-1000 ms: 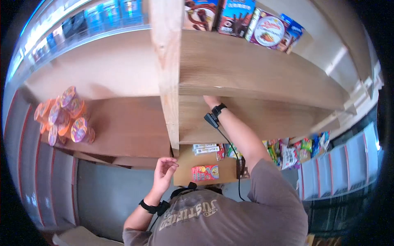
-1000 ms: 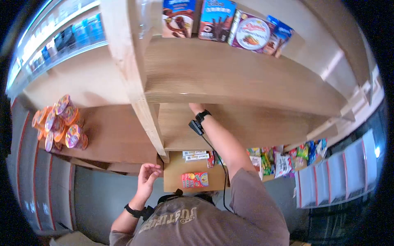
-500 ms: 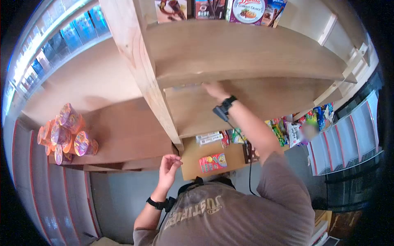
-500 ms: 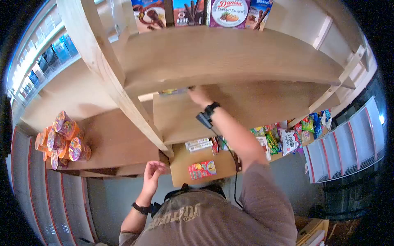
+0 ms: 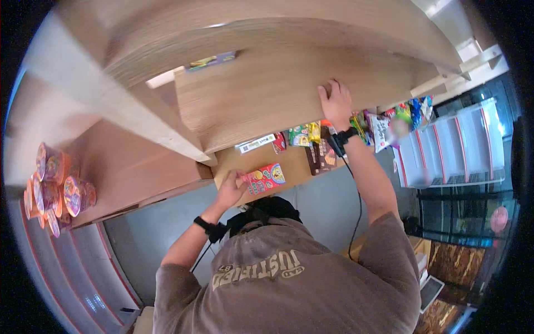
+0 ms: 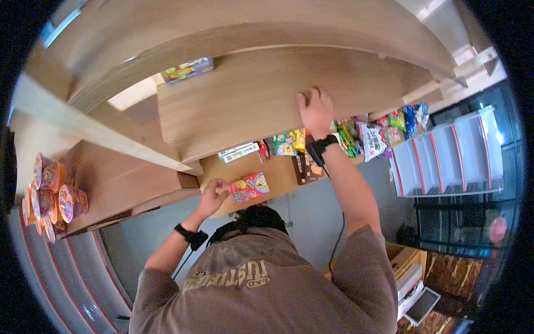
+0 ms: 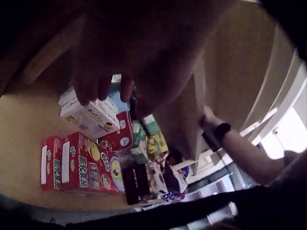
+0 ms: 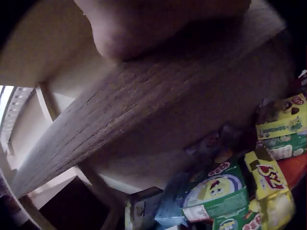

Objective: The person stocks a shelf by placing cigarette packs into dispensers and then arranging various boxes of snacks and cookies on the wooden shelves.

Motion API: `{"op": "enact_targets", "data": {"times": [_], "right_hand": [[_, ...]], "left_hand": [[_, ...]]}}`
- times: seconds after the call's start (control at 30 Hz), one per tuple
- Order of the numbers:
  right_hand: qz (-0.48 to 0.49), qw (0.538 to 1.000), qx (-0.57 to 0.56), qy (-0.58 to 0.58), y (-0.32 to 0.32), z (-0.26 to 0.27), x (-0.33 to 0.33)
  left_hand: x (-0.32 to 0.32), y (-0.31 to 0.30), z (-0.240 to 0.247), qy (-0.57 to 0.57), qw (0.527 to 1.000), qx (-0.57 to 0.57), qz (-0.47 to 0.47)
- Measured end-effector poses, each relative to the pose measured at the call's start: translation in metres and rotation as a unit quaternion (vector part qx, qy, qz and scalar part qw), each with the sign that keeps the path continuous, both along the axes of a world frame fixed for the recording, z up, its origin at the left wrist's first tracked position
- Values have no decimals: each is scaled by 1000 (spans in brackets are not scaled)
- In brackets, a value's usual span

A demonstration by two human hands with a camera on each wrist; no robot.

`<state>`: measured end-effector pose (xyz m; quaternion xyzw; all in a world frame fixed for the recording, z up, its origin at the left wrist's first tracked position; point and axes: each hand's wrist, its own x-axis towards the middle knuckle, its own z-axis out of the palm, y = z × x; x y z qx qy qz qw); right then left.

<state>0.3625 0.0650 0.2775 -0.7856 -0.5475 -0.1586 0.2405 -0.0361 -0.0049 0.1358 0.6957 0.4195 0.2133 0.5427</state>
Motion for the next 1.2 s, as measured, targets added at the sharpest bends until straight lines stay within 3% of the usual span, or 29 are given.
{"op": "enact_targets", "data": {"times": [0.03, 0.07, 0.13, 0.23, 0.3, 0.33, 0.4, 0.6, 0.83, 1.13, 1.2], "right_hand": [[-7, 999, 29, -25, 2, 1, -3], [0, 999, 30, -28, 3, 1, -4], [6, 999, 25, -22, 1, 2, -5], [-17, 1000, 4, 20, -3, 13, -13], [-30, 996, 82, -31, 4, -7, -5], [-34, 997, 63, -17, 1, -5, -9], [-57, 997, 50, 9, -3, 1, -11], [-50, 992, 120, -4, 0, -8, -12], [-46, 990, 136, -1, -1, -10, -12], [-44, 988, 149, 1, -1, -8, -9], [-27, 986, 160, 31, -1, -9, -8]], "left_hand": [[13, 10, -5, 56, 993, 105, -11], [25, 21, -8, 56, 993, 100, -28], [46, 41, -15, 165, 961, 221, 19], [67, 61, -31, 208, 928, 308, -3], [72, 66, -27, 245, 925, 287, -44], [75, 67, -25, 285, 921, 262, -52], [76, 66, -28, 289, 891, 342, -73], [72, 87, -49, 370, 869, 316, -83], [81, 93, -49, 326, 870, 354, -109], [99, 98, -42, 312, 881, 355, -40], [97, 108, -50, 108, 953, 243, 144]]}}
